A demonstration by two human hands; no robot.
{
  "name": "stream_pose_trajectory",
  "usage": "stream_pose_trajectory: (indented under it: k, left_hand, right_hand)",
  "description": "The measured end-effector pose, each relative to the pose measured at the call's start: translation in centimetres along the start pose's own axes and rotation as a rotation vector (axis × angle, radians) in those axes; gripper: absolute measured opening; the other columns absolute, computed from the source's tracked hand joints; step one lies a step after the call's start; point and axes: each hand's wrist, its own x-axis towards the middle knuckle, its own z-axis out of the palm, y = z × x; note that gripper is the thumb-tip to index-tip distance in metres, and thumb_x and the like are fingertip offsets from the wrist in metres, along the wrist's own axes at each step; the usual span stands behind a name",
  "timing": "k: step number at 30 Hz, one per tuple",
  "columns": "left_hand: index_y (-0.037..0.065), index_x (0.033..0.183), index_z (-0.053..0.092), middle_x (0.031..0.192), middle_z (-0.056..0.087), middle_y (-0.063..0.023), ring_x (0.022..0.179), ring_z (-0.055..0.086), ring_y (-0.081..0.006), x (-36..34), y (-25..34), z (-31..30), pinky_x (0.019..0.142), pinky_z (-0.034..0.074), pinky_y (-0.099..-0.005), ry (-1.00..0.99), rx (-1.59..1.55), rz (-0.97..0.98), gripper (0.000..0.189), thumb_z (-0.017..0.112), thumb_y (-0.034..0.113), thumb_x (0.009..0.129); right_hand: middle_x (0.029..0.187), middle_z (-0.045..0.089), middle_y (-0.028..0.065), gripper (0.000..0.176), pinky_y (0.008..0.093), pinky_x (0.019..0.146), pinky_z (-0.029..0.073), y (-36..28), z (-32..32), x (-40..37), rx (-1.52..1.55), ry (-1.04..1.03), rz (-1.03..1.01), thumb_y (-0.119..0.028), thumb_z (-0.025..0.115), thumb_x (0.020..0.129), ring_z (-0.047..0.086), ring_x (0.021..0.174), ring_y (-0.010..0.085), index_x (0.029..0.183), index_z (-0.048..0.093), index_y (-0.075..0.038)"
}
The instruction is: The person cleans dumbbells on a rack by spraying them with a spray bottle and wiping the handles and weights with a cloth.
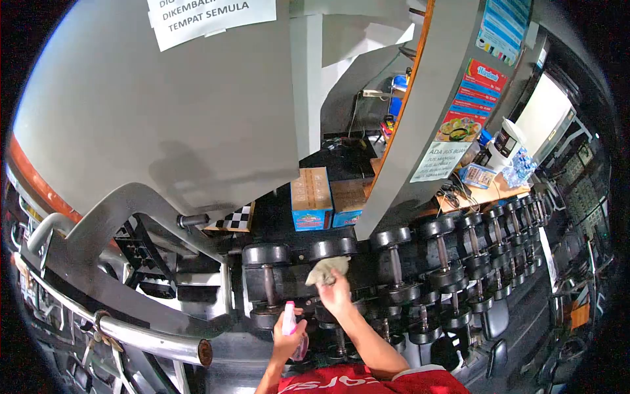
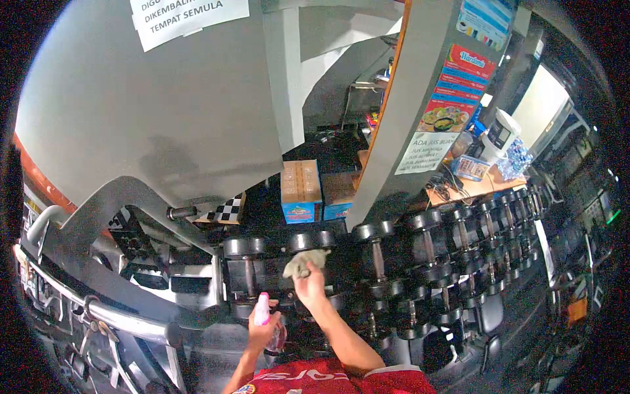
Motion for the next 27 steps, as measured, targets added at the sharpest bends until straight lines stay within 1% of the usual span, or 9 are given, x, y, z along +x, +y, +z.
stream_pose_trajectory:
  k: [1, 3, 8, 11, 12, 15, 20, 24, 27]
  left_hand:
    - [0.003, 0.107, 0.052, 0.094, 0.059, -0.0037, 0.057, 0.054, -0.0074, 0.0, 1.1, 0.2, 0.052, 0.046, -0.0236, 0.028, 0.015, 0.043, 0.029, 0.063, 0.001, 0.08]
    - [0.002, 0.107, 0.052, 0.087, 0.059, -0.0033, 0.056, 0.054, -0.0075, 0.2, 0.5, -0.6, 0.051, 0.046, -0.023, 0.029, -0.006, 0.067, 0.029, 0.062, -0.001, 0.08]
    - [0.002, 0.107, 0.052, 0.082, 0.058, -0.0031, 0.055, 0.054, -0.0074, -0.6, 1.5, -1.4, 0.05, 0.045, -0.0228, 0.061, 0.051, 0.12, 0.029, 0.062, -0.002, 0.08]
    - [0.002, 0.107, 0.053, 0.082, 0.058, -0.0032, 0.055, 0.054, -0.0072, -0.8, 0.8, -1.5, 0.05, 0.045, -0.023, 0.076, 0.028, 0.073, 0.028, 0.062, -0.001, 0.08]
    - [0.002, 0.106, 0.054, 0.081, 0.059, -0.0033, 0.055, 0.054, -0.0071, -0.9, 0.5, -1.5, 0.05, 0.046, -0.0231, 0.081, -0.021, 0.035, 0.027, 0.062, -0.001, 0.08]
    - [0.003, 0.103, 0.055, 0.082, 0.06, -0.0034, 0.055, 0.055, -0.0073, -0.7, 0.6, -1.1, 0.05, 0.046, -0.0231, 0.01, 0.133, 0.07, 0.023, 0.062, 0.0, 0.081]
    - [0.004, 0.096, 0.056, 0.073, 0.057, -0.0001, 0.054, 0.053, -0.0061, -0.2, -0.5, 0.1, 0.048, 0.044, -0.0224, -0.069, 0.009, 0.01, 0.017, 0.065, 0.007, 0.082]
    - [0.005, 0.094, 0.056, 0.068, 0.055, 0.0025, 0.052, 0.052, -0.0052, -0.2, 0.0, 1.1, 0.046, 0.043, -0.0224, -0.095, 0.053, -0.078, 0.018, 0.068, 0.011, 0.081]
    - [0.005, 0.094, 0.056, 0.063, 0.054, 0.0032, 0.05, 0.051, -0.0051, 0.0, -0.8, 1.9, 0.045, 0.041, -0.0227, -0.128, 0.049, -0.102, 0.019, 0.068, 0.014, 0.082]
  right_hand:
    - [0.1, 0.062, 0.0089, 0.017, 0.0347, 0.081, 0.051, -0.3, -0.3, -0.7, -0.042, -0.163, 0.199, -0.013, 0.045, 0.092, 0.061, 0.09, 0.0216, 0.103, 0.055, -0.005]
    - [0.1, 0.063, 0.0099, 0.02, 0.0361, 0.081, 0.051, 0.3, 0.1, -0.6, -0.28, -0.082, 0.353, -0.014, 0.042, 0.092, 0.062, 0.09, 0.0218, 0.102, 0.056, -0.005]
    - [0.105, 0.063, 0.0137, 0.035, 0.0388, 0.087, 0.048, 1.3, -1.6, 6.2, -0.097, -0.016, 0.273, -0.013, 0.028, 0.092, 0.06, 0.1, 0.0259, 0.107, 0.057, 0.002]
    - [0.102, 0.063, 0.0154, 0.032, 0.0368, 0.087, 0.047, -0.9, 0.4, 6.4, -0.116, -0.157, 0.37, -0.01, 0.031, 0.09, 0.059, 0.099, 0.0263, 0.104, 0.058, 0.002]
    - [0.095, 0.063, 0.0141, 0.031, 0.0353, 0.076, 0.051, -1.5, 0.4, 5.9, -0.166, -0.051, 0.316, -0.012, 0.03, 0.09, 0.061, 0.089, 0.0254, 0.095, 0.058, 0.001]
    - [0.097, 0.063, 0.0138, 0.029, 0.0356, 0.077, 0.052, -4.5, 3.0, 2.0, -0.191, 0.011, 0.293, -0.01, 0.031, 0.091, 0.062, 0.091, 0.0258, 0.097, 0.057, 0.001]
    - [0.1, 0.062, 0.017, 0.028, 0.0354, 0.081, 0.053, -8.2, 2.9, -0.7, -0.081, -0.076, 0.184, -0.007, 0.033, 0.091, 0.062, 0.092, 0.0269, 0.102, 0.054, 0.007]
    - [0.107, 0.062, 0.0135, 0.03, 0.0345, 0.081, 0.053, -9.6, 2.3, -4.4, 0.054, -0.187, -0.011, -0.013, 0.035, 0.092, 0.063, 0.095, 0.0252, 0.107, 0.056, 0.001]
    - [0.111, 0.063, 0.0091, 0.032, 0.0351, 0.081, 0.053, -10.7, 2.9, -7.1, 0.032, -0.066, -0.236, -0.021, 0.039, 0.091, 0.062, 0.097, 0.024, 0.111, 0.057, -0.004]
